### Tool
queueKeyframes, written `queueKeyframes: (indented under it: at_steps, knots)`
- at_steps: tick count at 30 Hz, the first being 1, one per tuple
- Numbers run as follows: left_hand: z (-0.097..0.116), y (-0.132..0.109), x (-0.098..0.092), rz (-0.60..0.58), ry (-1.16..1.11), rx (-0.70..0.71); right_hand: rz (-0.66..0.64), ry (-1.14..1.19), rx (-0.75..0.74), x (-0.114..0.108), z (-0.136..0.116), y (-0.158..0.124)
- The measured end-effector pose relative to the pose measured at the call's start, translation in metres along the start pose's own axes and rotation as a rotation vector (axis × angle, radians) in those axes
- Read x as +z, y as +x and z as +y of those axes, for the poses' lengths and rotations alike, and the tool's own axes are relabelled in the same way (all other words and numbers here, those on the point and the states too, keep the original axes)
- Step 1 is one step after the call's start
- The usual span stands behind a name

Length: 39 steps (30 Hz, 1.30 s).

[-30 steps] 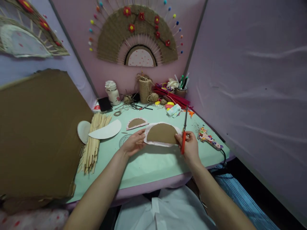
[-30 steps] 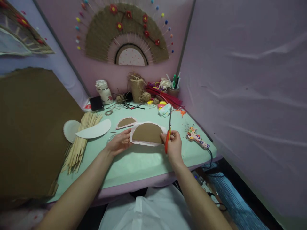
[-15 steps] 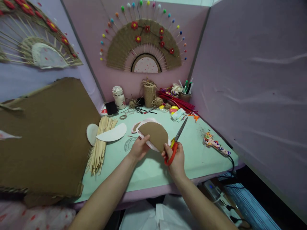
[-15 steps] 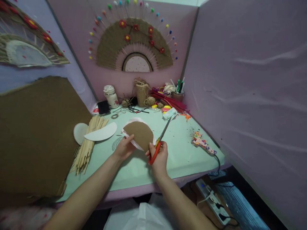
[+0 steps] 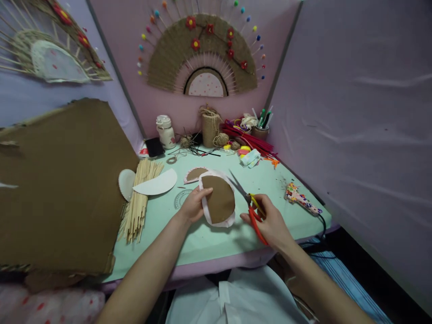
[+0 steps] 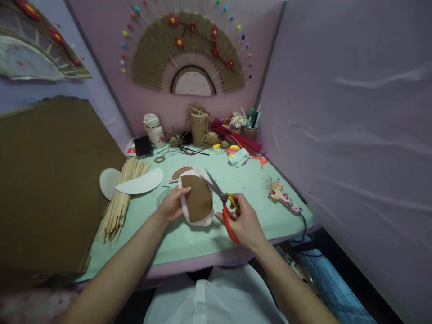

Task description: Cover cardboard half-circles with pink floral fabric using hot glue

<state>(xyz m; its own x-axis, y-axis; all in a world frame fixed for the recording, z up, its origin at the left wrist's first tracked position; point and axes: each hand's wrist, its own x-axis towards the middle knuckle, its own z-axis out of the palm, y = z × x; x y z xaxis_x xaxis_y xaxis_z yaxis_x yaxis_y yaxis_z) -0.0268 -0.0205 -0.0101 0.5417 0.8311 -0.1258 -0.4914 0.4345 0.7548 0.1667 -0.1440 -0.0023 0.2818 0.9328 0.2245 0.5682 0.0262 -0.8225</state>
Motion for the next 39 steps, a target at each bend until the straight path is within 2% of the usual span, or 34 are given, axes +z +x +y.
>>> queueKeyframes:
  at_steps: [4,11,18,26,33,39]
  knots:
    - [-0.002,-0.003,0.0,-0.078,0.057,-0.088,-0.052,-0.206,-0.1,-0.016,-0.011,-0.001]
    - [-0.005,-0.005,-0.002,-0.209,0.101,-0.142,-0.107,-0.345,-0.09,-0.032,-0.009,-0.001]
    - [-0.004,-0.007,-0.001,-0.229,0.113,-0.15,-0.121,-0.326,-0.088,-0.031,-0.007,-0.004]
    - [-0.004,-0.006,0.0,-0.127,0.113,-0.174,-0.153,-0.339,-0.068,-0.03,-0.011,-0.007]
    - [-0.005,-0.007,0.002,-0.175,0.147,-0.186,-0.171,-0.408,-0.067,-0.031,-0.01,-0.01]
    - [-0.008,-0.006,0.001,-0.201,0.113,-0.186,-0.147,-0.456,-0.141,-0.032,-0.008,-0.01]
